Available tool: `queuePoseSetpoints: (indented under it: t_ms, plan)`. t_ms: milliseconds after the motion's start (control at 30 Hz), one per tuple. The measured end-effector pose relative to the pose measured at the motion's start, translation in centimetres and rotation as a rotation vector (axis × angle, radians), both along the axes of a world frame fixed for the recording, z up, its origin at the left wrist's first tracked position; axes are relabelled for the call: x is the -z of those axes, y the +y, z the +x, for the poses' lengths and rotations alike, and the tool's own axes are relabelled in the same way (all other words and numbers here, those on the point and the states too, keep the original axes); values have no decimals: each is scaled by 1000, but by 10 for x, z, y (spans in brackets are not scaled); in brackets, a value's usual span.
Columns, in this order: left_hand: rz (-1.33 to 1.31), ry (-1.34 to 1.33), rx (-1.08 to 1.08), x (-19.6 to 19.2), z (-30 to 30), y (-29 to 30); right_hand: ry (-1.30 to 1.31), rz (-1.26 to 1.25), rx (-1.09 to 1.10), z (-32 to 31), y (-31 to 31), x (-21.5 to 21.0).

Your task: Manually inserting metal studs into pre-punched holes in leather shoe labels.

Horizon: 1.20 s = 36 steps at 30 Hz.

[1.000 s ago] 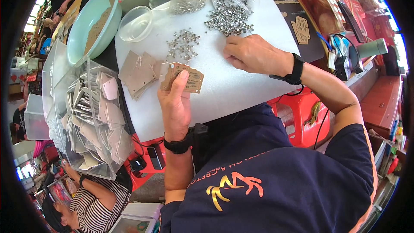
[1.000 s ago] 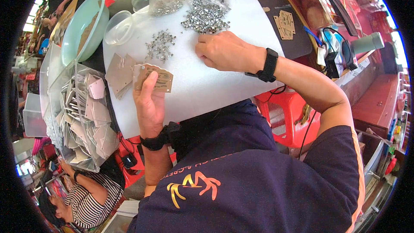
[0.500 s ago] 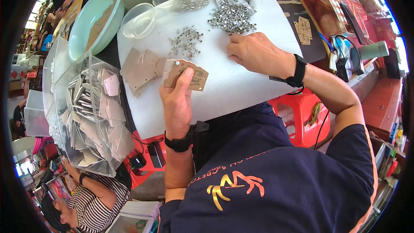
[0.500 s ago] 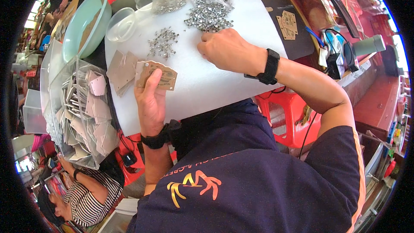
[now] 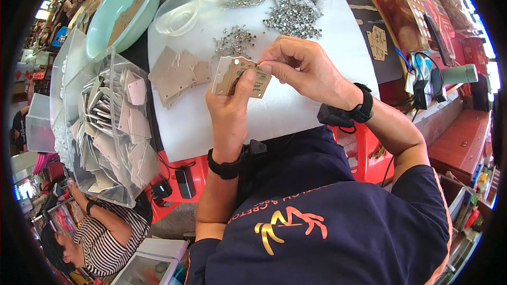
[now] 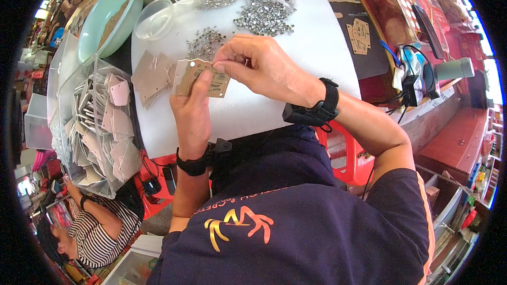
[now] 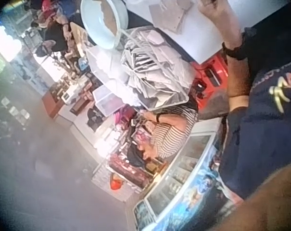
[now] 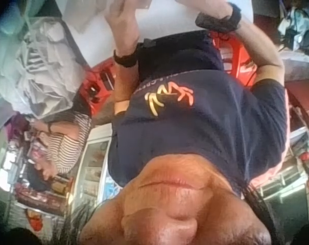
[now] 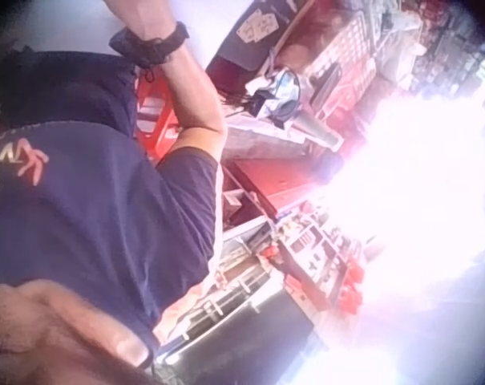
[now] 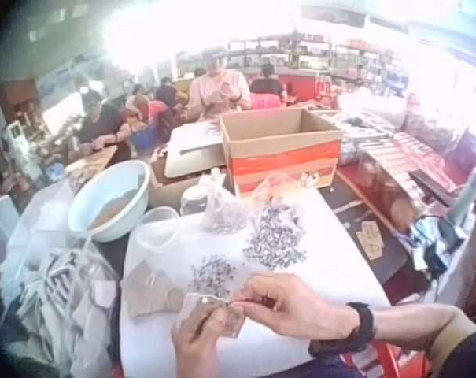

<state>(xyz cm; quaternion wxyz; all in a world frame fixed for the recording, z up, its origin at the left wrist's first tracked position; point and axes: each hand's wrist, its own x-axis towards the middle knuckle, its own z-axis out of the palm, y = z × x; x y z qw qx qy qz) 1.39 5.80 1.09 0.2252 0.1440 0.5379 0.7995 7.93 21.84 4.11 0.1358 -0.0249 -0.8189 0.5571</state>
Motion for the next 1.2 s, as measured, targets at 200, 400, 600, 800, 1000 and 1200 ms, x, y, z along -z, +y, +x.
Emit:
queuePoseSetpoints:
  t_ms: [200,400,600,800,1000,1200]
  plan:
    - [-3,26,-8,-1,3,1,81,71,44,1,-3,3]
    - [9,16,-24,2,3,2,214,228,64,1,-5,7]
    - [24,22,-22,0,4,4,313,294,83,1,-5,11]
    - [0,37,-9,2,3,2,179,172,85,2,-6,7]
    - [-11,68,-23,-2,5,1,71,39,125,2,-10,8]
    - [-10,70,-17,-1,5,0,134,150,46,2,-4,10]
